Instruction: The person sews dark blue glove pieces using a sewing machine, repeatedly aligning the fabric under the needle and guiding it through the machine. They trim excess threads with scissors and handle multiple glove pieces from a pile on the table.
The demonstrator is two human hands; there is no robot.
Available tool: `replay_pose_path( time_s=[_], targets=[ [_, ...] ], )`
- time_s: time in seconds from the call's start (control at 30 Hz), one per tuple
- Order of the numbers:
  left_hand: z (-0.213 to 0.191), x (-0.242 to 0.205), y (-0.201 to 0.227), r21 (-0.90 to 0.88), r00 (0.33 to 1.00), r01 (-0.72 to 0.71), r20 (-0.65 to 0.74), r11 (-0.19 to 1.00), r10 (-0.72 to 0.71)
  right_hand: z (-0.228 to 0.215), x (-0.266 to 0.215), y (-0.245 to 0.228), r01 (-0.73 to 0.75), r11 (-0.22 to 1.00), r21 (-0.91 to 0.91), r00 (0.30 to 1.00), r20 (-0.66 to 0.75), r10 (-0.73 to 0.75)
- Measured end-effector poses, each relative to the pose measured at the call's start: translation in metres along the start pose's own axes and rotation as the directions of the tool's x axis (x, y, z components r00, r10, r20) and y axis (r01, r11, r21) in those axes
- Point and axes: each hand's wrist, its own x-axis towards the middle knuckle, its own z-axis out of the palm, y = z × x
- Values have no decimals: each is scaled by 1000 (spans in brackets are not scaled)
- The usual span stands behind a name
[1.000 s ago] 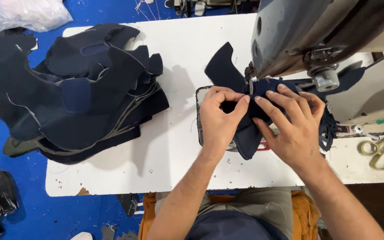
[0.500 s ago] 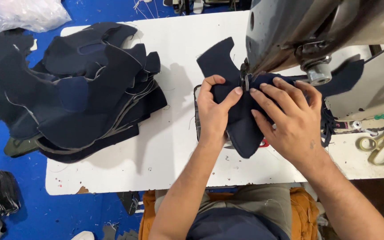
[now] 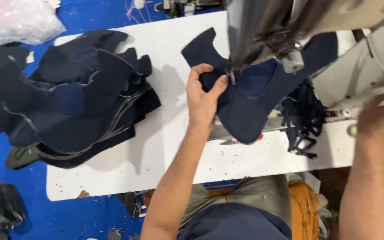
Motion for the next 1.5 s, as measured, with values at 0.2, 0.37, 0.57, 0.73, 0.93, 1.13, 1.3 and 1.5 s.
replay_pose_path(
  time_s=[0.2, 0.37, 0.57, 0.73, 0.93, 1.13, 1.3, 1.5],
  targets=[
    [0, -17, 4, 24, 998, 40, 44, 999, -41, 2, 4, -24, -24, 992, 125, 965, -255, 55],
    [-26, -50, 0, 3, 999, -15, 35, 1000, 15, -20, 40, -130, 52, 990, 130, 953, -303, -10],
    [-114, -143, -51, 549, 994, -22, -74, 835, 74, 49, 34, -190, -113, 953, 282, 933, 359, 5],
    [-118, -146, -49, 688, 986, -73, -57, 723, 154, 43, 30, -197, -102, 980, 169, 931, 363, 34],
    [-78, -152, -41, 753, 967, -251, 218, 609, 129, -11, -37, -252, -586, 691, 424, 763, 575, 294],
    [-57, -155, -51, 426, 951, 181, 155, 886, -268, -24, -64, -291, -749, 381, 542, 651, 709, 272],
    [-49, -162, -23, 490, 996, -54, 92, 870, 9, -19, -67, -298, -827, 285, 484, 556, 778, 293],
    [-41, -168, -17, 642, 893, -451, 315, 620, 322, -16, -69, -306, -851, 71, 520, 516, 807, 286]
  ],
)
